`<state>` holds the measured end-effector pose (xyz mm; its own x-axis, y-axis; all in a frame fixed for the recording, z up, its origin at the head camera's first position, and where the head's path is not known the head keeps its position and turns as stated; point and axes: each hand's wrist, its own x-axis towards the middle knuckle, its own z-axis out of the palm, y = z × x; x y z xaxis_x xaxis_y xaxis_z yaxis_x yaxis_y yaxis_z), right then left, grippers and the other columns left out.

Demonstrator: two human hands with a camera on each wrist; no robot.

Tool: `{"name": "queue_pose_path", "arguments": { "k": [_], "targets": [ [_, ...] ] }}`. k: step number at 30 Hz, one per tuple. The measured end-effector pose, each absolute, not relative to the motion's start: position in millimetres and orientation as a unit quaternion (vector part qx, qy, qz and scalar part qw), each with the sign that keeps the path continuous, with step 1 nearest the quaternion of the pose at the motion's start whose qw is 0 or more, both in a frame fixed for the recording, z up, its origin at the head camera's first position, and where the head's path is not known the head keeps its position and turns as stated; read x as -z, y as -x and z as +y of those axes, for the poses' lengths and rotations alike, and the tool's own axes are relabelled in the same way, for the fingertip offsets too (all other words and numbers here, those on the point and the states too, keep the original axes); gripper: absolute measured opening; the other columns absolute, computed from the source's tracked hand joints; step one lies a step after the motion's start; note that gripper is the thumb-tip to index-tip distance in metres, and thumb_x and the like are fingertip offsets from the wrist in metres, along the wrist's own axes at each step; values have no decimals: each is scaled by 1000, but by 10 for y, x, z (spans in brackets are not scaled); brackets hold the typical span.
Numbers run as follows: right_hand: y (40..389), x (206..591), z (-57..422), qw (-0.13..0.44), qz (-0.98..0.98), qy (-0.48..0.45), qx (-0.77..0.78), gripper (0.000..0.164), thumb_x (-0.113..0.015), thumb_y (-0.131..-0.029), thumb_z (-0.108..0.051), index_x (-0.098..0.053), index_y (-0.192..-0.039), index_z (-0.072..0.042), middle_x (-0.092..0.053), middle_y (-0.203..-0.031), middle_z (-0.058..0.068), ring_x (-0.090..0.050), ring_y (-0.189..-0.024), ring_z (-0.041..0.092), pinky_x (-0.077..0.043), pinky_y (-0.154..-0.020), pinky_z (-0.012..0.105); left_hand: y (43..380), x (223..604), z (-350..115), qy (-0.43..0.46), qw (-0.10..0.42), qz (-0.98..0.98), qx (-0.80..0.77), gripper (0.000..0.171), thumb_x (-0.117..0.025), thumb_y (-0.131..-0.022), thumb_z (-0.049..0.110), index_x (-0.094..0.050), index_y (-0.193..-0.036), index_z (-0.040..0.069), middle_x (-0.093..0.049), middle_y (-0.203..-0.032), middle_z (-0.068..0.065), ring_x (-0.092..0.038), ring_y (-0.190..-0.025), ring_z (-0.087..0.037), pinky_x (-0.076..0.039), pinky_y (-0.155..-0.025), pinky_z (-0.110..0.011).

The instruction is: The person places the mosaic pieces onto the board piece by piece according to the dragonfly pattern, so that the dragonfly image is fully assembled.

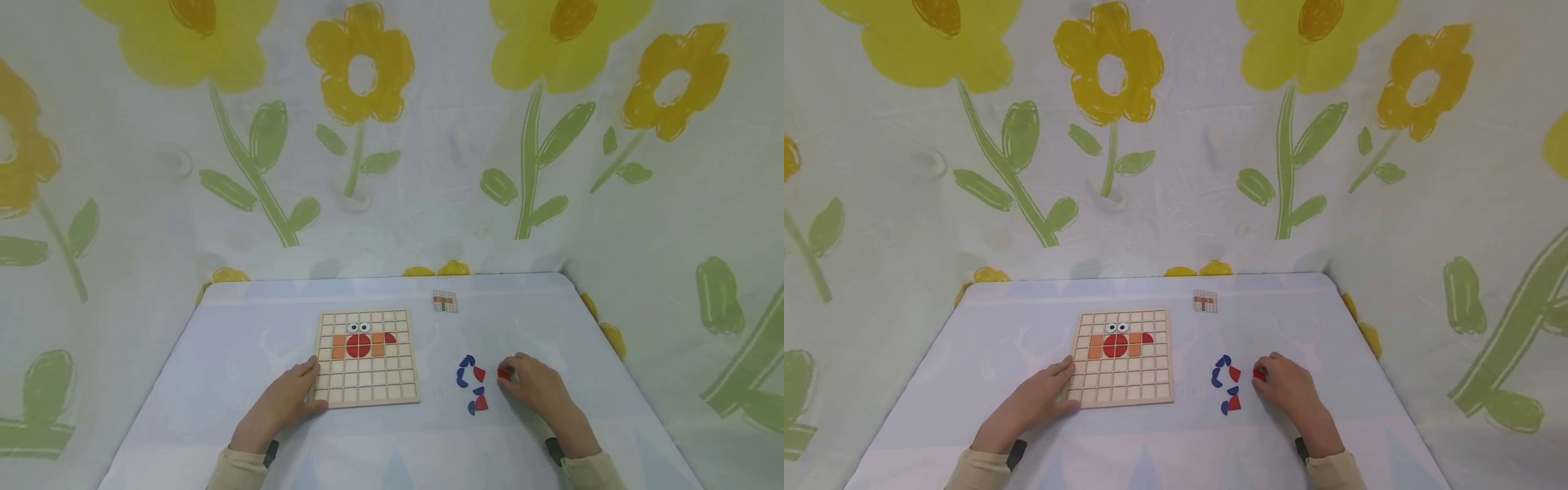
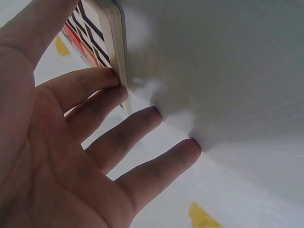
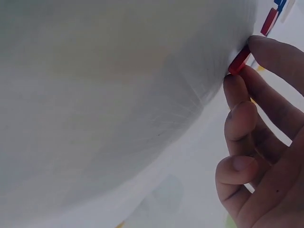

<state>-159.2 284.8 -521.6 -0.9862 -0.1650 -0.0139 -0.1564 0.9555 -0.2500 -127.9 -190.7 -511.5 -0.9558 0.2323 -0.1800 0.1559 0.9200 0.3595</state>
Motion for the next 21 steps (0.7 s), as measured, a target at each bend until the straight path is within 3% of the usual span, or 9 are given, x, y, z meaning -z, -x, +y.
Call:
{"name": "queue_pose_path", "arguments": {
  "k": [12, 21],
  "targets": [
    [1664, 5160, 2778, 1, 988, 93, 126, 26, -87, -81, -21, -76, -103, -14, -66, -87, -3, -62, -80, 15, -62, -79, 39, 1249, 5104, -1907, -103, 101, 974, -175, 85, -82, -83, 40, -48, -147, -6, -41, -157, -21, -42, -140, -44, -39, -115, -55],
    [1743, 5094, 2597, 20, 984, 103, 144, 26, -86, -83, -24, -76, -105, -16, -69, -90, -4, -63, -84, 14, -61, -81, 39, 1249, 5115, -1905, -104, 99, 973, -178, 84, -82, -84, 40, -48, -147, -5, -41, -157, -21, -42, -140, -44, -38, -115, -54]
  ]
}}
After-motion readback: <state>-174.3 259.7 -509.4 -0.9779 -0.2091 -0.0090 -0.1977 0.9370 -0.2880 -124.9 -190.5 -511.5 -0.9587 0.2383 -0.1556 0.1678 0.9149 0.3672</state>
